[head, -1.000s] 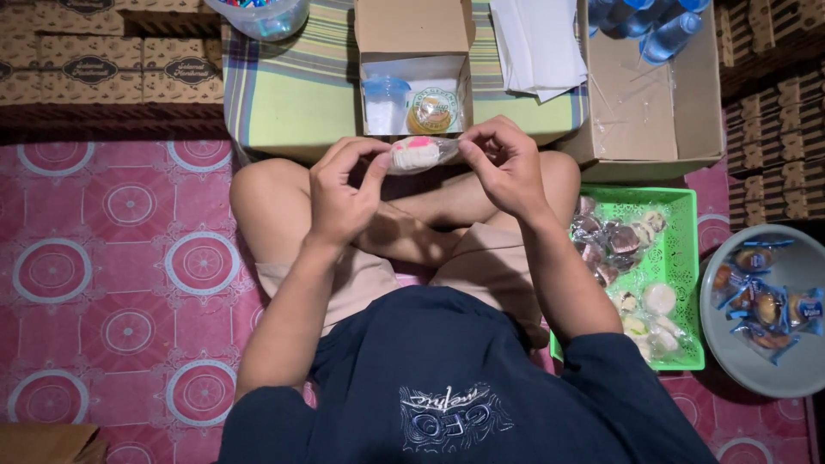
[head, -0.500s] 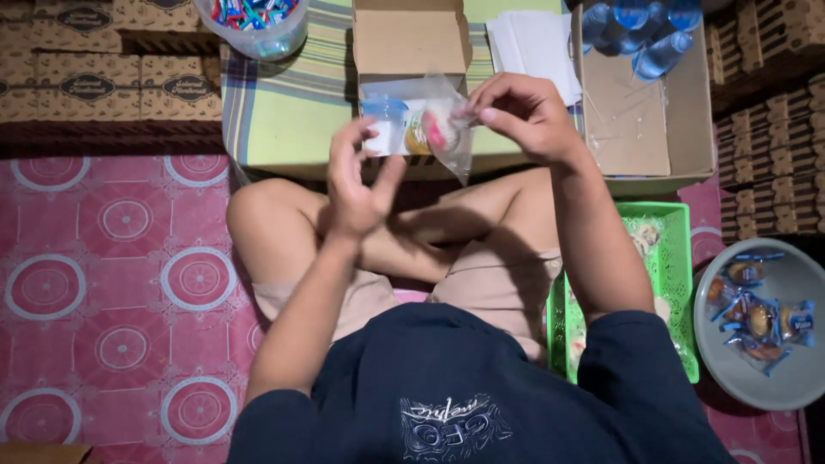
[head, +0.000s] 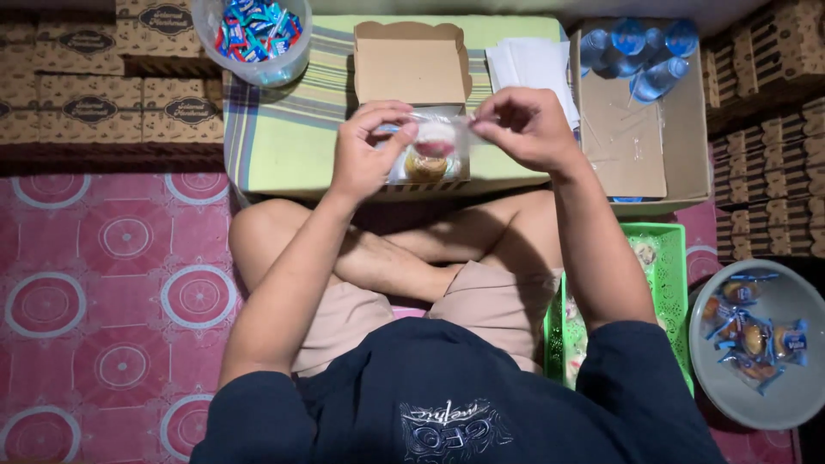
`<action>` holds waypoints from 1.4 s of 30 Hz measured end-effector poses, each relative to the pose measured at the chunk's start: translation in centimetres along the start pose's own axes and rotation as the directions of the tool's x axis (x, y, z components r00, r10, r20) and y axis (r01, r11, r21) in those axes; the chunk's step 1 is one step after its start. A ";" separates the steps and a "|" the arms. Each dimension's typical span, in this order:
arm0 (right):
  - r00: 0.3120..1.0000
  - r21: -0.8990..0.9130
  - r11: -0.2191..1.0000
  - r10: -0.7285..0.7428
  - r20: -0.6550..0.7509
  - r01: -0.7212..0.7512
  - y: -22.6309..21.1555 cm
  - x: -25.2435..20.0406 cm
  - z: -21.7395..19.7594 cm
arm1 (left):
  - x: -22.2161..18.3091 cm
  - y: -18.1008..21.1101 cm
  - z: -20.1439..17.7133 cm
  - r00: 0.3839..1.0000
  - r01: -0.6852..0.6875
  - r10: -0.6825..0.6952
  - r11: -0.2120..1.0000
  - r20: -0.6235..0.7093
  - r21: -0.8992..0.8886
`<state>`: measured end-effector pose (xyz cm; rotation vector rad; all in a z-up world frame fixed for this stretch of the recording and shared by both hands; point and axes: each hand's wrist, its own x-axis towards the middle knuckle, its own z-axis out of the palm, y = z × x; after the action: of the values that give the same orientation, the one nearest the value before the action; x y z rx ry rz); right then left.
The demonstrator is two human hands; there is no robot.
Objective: Packing various snack items like cookies and candies into small cardboard gift boxes and folding them closed.
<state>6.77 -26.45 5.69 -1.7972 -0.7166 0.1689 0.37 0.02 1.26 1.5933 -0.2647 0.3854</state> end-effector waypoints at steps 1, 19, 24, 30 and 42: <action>1.000 0.001 1.000 0.002 -0.002 -0.002 -0.2 0.1 0.4 | 0.2 -0.1 -0.1 1.000 0.002 -0.002 1.000 0.003 0.000; 0.984 -0.400 0.917 -0.083 -0.160 0.012 4.1 4.8 2.9 | 4.4 -5.7 0.2 0.997 0.073 -0.057 0.835 -0.046 0.546; 0.988 -0.390 0.920 -0.019 -0.154 -0.043 2.8 4.6 2.9 | 4.6 -5.5 -0.5 0.987 0.142 -0.158 0.896 0.002 0.421; 0.993 -0.390 0.919 0.000 -0.118 -0.047 3.3 4.4 2.7 | 4.1 -4.0 -1.0 0.987 0.124 -0.158 0.882 0.036 0.454; 0.980 -0.621 0.777 -0.186 -0.067 0.105 5.4 4.7 4.2 | 4.9 -6.6 0.3 0.978 -0.193 0.070 0.650 0.196 0.735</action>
<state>10.76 -21.39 0.41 -2.3350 -0.8828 -0.3239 7.54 0.42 -2.82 2.4536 -0.3671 0.5296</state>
